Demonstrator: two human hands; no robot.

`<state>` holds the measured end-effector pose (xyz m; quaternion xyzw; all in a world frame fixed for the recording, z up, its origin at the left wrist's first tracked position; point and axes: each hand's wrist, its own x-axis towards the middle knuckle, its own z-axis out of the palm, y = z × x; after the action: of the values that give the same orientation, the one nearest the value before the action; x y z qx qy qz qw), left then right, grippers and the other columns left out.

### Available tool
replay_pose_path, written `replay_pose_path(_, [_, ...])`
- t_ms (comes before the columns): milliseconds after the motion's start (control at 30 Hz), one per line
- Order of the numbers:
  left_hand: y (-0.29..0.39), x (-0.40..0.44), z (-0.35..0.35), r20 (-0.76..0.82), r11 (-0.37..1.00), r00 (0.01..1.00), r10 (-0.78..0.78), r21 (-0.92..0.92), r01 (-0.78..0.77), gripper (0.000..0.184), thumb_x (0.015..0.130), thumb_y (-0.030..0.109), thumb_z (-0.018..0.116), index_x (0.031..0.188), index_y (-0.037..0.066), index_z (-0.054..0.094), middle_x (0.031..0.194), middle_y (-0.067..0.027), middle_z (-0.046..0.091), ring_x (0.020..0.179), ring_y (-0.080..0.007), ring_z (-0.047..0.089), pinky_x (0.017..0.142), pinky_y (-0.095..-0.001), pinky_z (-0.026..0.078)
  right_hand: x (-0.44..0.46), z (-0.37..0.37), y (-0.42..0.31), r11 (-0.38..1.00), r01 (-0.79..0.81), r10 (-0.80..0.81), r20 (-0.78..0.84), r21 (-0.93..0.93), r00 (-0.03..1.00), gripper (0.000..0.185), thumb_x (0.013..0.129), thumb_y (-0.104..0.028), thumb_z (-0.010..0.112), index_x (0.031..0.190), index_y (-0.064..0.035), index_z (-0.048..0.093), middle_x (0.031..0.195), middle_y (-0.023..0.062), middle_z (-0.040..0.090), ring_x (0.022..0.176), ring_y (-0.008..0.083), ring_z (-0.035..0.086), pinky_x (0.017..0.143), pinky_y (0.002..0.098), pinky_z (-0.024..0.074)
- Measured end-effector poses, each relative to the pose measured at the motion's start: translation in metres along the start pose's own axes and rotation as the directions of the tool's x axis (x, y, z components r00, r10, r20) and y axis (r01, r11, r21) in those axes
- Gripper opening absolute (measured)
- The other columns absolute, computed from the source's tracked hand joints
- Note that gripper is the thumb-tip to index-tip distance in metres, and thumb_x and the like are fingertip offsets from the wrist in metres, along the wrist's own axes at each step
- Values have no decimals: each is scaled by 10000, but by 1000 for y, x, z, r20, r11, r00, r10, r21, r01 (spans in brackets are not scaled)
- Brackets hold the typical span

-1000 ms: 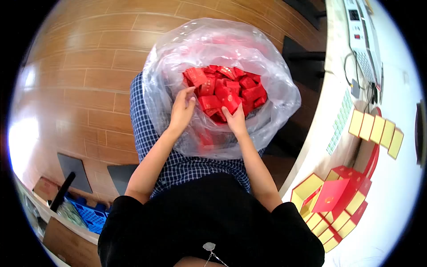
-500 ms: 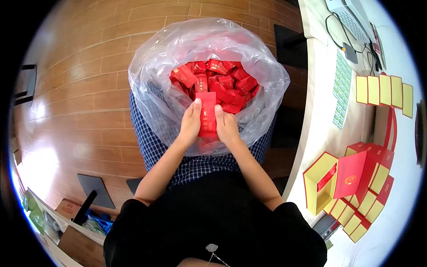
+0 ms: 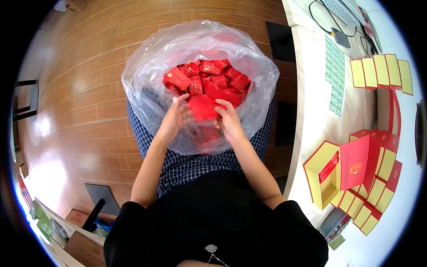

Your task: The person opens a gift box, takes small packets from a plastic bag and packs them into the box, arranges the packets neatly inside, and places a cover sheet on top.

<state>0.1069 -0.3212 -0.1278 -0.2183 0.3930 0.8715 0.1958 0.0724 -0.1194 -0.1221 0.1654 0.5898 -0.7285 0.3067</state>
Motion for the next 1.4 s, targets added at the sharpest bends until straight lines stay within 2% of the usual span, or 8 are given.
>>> replay_pose_path(100, [-18,-4,-2,74,962,969,234,126,-242,729,968,420,477,1478,80,83,1352,-167,404,1196,-234,468,962,-398,425,2,7,16,961,-42,78,-120,272,990,258,913,-78,554,1152,-16,480,778,92,604,565,130,565,459,249,432])
replay_pose_path(267, [-40,16,14,-299,967,920,252,124,-224,626,877,187,657,1330,65,243,1138,-118,540,965,-206,583,835,-318,480,18,20,39,974,-66,91,105,-215,990,304,883,-145,611,1126,-10,489,819,116,626,610,220,600,519,319,489])
replay_pose_path(367, [-40,32,-5,-378,987,911,163,56,-153,600,870,188,663,1308,79,267,1073,-91,535,833,-168,563,743,-289,479,62,2,49,410,273,-517,25,-870,856,438,791,-197,698,1138,-18,501,1032,202,573,927,389,573,801,457,477])
replay_pose_path(567, [-43,22,-14,-399,971,904,152,232,-61,632,849,251,689,1324,98,300,1021,-47,506,883,-133,513,783,-297,440,124,-38,38,-72,-29,-354,-2,-997,935,301,767,-177,699,1016,-41,597,1077,135,538,1032,328,506,851,439,439])
replay_pose_path(833, [-28,20,4,-230,782,837,497,537,-317,813,846,194,688,1465,99,169,1196,-101,476,1108,-196,490,1002,-351,384,68,-24,-6,346,358,-592,95,-867,800,232,824,-171,636,1011,-34,623,866,188,648,834,352,633,736,412,497])
replay_pose_path(1000, [-23,32,20,138,600,894,425,697,-393,836,842,160,685,1479,90,147,1367,-156,389,1272,-238,398,1055,-351,331,54,-12,-20,743,177,-140,108,-646,984,275,870,-149,561,1079,10,641,878,153,671,778,208,640,700,319,492])
replay_pose_path(1167, [-47,40,16,76,894,989,128,423,-148,807,858,259,689,1448,95,164,1342,-118,406,1222,-214,431,1016,-357,367,56,15,-26,974,-150,152,2,-167,988,351,956,-179,463,1247,9,518,795,79,616,638,98,560,542,233,447])
replay_pose_path(1400, [-35,31,-8,-199,994,974,-104,-30,101,634,911,417,601,1365,129,266,1190,-94,499,1011,-189,545,804,-338,497,20,25,-31,708,445,-216,432,-549,876,352,896,-284,611,1180,-79,581,919,46,594,786,154,582,688,289,484])
